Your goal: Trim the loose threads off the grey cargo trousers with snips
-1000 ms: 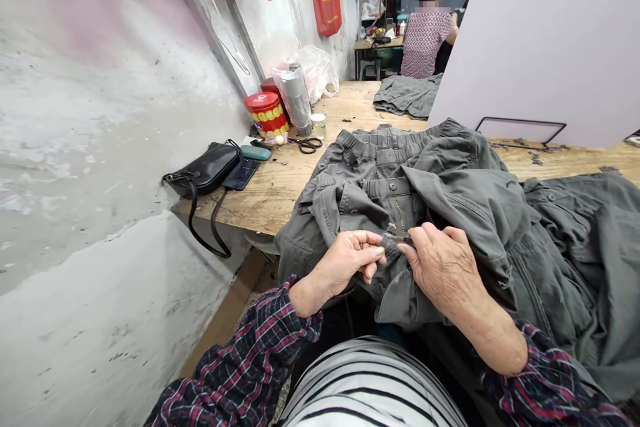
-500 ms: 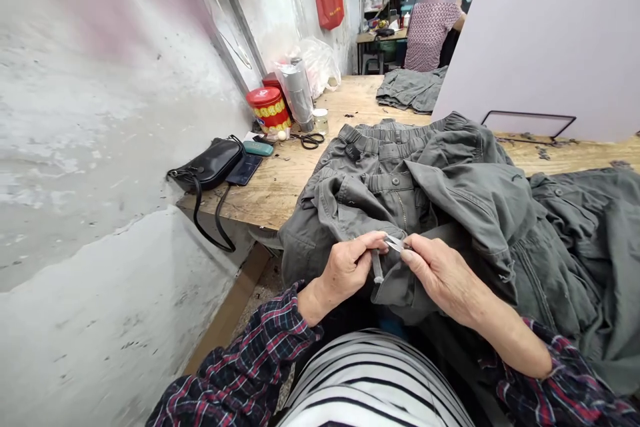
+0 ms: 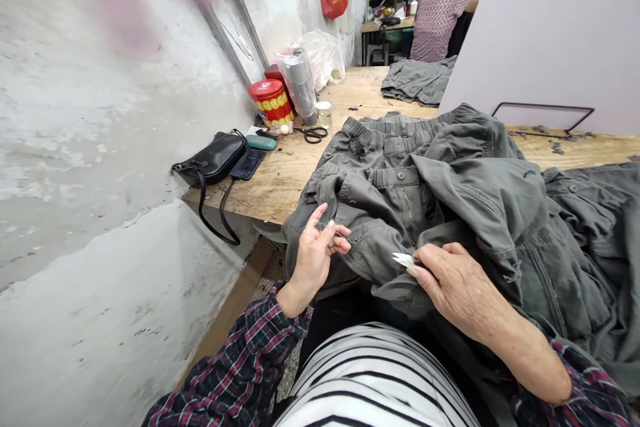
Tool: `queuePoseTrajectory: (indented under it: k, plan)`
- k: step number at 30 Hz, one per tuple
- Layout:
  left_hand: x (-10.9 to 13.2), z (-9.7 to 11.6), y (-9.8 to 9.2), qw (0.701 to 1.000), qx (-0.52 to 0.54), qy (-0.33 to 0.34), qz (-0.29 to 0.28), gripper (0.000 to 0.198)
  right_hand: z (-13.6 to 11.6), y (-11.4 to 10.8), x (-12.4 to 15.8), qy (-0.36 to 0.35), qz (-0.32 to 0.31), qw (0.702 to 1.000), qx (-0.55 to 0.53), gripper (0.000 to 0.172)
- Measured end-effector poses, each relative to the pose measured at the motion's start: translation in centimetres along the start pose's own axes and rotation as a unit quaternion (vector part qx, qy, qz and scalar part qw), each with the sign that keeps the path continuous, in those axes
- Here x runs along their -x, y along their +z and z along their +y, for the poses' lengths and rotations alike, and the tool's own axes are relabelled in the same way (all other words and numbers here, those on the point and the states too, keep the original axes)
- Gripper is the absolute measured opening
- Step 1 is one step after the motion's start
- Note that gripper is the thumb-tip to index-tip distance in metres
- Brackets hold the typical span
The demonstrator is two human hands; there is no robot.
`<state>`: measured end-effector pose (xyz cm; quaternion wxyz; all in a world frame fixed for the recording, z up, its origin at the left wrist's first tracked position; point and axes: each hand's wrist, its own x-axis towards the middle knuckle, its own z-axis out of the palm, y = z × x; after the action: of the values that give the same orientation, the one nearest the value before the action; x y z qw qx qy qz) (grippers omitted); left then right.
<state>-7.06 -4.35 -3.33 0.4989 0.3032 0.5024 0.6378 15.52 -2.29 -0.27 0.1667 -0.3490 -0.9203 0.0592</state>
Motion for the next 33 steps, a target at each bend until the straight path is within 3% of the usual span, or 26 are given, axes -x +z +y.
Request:
queuePoseTrajectory:
  k: [4, 8, 12, 14, 16, 19, 22, 25, 28, 33]
  plan:
    - [-0.4, 0.5, -1.2, 1.0, -0.023, -0.006, -0.007, 0.048, 0.6, 0.6, 0.7, -0.014, 0.011, 1.0, -0.025, 0.033]
    - [0.2, -0.4, -2.8, 0.993, -0.051, 0.075, 0.077, 0.025, 1.1, 1.2, 0.9, 0.012, 0.023, 0.999, -0.046, 0.032]
    - [1.5, -1.8, -3.9, 0.979, -0.17, 0.083, 0.073, 0.02, 1.5, 1.7, 1.2, 0.036, 0.023, 0.997, -0.07, 0.023]
    - [1.8, -1.9, -3.7, 0.942, -0.282, 0.167, 0.073, 0.016, 1.6, 1.9, 1.3, 0.039, 0.021, 0.996, -0.081, 0.017]
    - [1.6, -1.5, -2.9, 0.871, -0.403, 0.276, 0.05, 0.012, 1.6, 1.9, 1.4, 0.04, 0.017, 0.995, -0.091, 0.011]
    - [0.7, -0.9, -1.5, 0.774, -0.524, 0.352, -0.05, 0.012, 1.5, 2.0, 1.5, 0.044, 0.01, 0.994, -0.095, 0.007]
    - [0.0, -1.0, -0.6, 0.726, -0.576, 0.358, -0.113, 0.013, 1.4, 2.0, 1.6, 0.046, 0.004, 0.994, -0.094, 0.007]
    - [-0.3, -1.4, -0.4, 0.707, -0.587, 0.372, -0.132, 0.015, 1.3, 2.0, 1.6, 0.05, -0.001, 0.994, -0.097, 0.007]
    - [-0.5, -1.1, -0.6, 0.727, -0.557, 0.382, -0.123, 0.016, 1.2, 2.0, 1.6, 0.059, -0.002, 0.993, -0.105, 0.007]
    - [-0.5, 0.9, -1.3, 0.872, -0.382, 0.304, 0.045, 0.016, 1.3, 1.9, 1.6, 0.065, -0.005, 0.992, -0.112, 0.007]
